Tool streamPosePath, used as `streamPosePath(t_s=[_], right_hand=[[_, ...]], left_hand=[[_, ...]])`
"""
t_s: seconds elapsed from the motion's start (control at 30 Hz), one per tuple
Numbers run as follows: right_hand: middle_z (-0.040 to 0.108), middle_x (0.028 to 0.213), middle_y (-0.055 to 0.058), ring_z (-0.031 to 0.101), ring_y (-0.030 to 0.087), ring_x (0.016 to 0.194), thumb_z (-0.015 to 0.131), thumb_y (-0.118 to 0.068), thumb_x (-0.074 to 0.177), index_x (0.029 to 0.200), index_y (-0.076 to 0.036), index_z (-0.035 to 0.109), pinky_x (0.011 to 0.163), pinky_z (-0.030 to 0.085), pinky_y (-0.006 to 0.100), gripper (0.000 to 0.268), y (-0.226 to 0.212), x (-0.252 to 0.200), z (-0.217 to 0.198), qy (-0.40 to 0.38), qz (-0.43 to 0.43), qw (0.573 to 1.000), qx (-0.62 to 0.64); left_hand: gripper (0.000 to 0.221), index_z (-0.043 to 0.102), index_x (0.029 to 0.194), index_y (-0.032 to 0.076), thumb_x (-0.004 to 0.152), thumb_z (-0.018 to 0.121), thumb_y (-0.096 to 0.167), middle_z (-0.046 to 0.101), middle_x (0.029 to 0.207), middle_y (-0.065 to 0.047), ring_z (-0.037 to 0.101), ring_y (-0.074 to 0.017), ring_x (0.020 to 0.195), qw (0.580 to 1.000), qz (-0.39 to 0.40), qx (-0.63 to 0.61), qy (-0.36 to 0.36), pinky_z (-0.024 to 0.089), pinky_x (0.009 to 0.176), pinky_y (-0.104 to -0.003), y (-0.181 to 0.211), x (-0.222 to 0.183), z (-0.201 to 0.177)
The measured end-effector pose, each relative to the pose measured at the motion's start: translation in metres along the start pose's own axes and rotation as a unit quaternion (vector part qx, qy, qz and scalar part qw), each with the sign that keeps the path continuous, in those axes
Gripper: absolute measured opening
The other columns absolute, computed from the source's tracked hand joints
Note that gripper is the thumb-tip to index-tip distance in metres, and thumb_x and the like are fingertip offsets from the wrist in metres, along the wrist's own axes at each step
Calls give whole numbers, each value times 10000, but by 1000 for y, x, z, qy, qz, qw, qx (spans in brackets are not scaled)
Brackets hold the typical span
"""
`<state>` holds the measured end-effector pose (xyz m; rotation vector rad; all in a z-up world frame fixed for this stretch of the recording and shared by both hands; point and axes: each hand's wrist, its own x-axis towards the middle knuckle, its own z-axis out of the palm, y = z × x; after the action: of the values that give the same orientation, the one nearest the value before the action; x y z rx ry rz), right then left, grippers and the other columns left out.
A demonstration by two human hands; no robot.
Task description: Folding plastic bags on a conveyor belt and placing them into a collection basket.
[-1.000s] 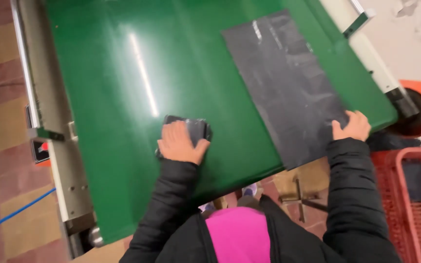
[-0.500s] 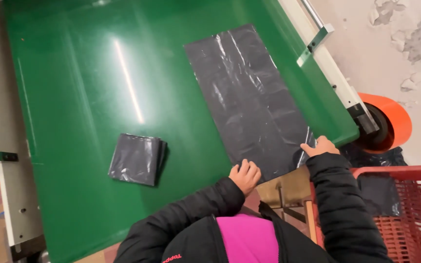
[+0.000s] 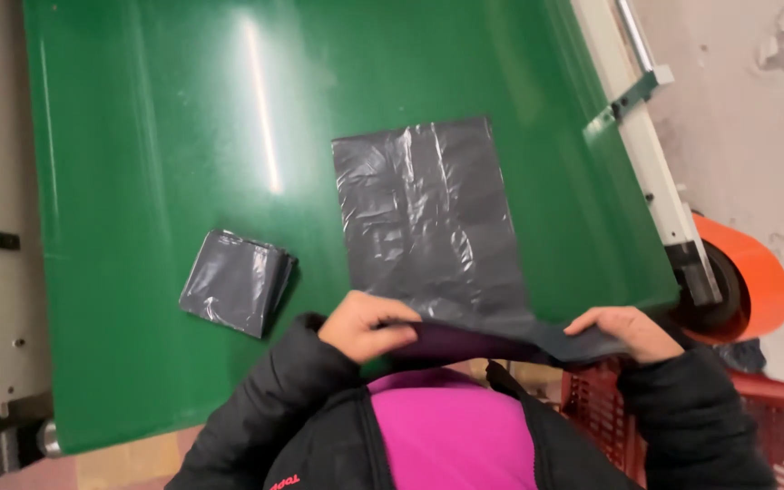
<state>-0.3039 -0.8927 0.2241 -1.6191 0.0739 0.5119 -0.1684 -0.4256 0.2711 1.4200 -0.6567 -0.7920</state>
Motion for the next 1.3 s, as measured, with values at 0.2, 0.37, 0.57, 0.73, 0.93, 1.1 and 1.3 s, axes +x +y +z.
streamPosePath(t_s=[0.2, 0.37, 0.57, 0.73, 0.93, 1.1, 1.3], right_hand=[[658, 607, 96, 551, 185, 393, 128, -961, 809, 945, -26, 633, 385, 431, 265, 1071, -1, 174, -72, -15, 75, 989, 127], [573, 637, 76, 507, 170, 461, 256, -944, 903, 996, -29, 563, 377, 328, 267, 969, 46, 362, -102, 68, 193, 968, 142], [666, 762, 113, 588, 254, 629, 678, -645, 878, 989, 0, 683, 579, 477, 385, 654, -31, 366, -63, 165, 127, 935, -286], [684, 1020, 175, 645, 365, 948, 865, -402, 705, 1081, -45, 639, 814, 534, 435, 565, -50, 380, -44, 163, -186, 839, -485], [702, 1044, 170, 664, 363, 1014, 836, -309, 750, 1110, -81, 621, 887, 527, 451, 477, -34, 420, -40, 69, 70, 857, -506], [697, 961, 106, 645, 362, 937, 684, -116, 834, 1136, -62, 616, 815, 502, 487, 314, -64, 359, 19, 276, -157, 856, -408], [682, 960, -1, 589, 287, 979, 724, -45, 699, 880, -157, 698, 881, 428, 447, 214, -88, 179, 109, 340, -332, 758, -447]], left_hand=[[235, 721, 1111, -17, 979, 664, 168, 723, 921, -65, 617, -77, 861, 956, 47, 82, 278, 516, 784, -255, -28, 93, -98], [273, 703, 1117, -1, 997, 681, 243, 715, 933, -147, 655, -215, 858, 912, 11, 167, 374, 529, 771, -353, -152, 173, -186], [326, 690, 1128, 34, 977, 665, 321, 725, 988, -244, 676, -460, 937, 828, -65, 345, 438, 533, 798, -503, -207, 189, -209], [336, 635, 1160, 11, 963, 674, 281, 713, 1007, -235, 680, -434, 959, 849, -67, 278, 443, 544, 808, -478, -131, 170, -179], [267, 630, 1128, 6, 924, 709, 157, 666, 1073, -167, 653, -345, 1030, 888, 96, 303, 333, 519, 931, -383, -96, 141, -87], [793, 498, 1431, 89, 980, 270, 700, 563, 1486, -85, 555, -196, 1347, 880, -150, -319, 318, 348, 1135, -429, -179, 142, -88], [983, 481, 1466, 112, 851, 208, 829, 532, 1485, -75, 525, -258, 1282, 767, -193, -509, 339, 316, 1120, -480, -139, 95, -110]])
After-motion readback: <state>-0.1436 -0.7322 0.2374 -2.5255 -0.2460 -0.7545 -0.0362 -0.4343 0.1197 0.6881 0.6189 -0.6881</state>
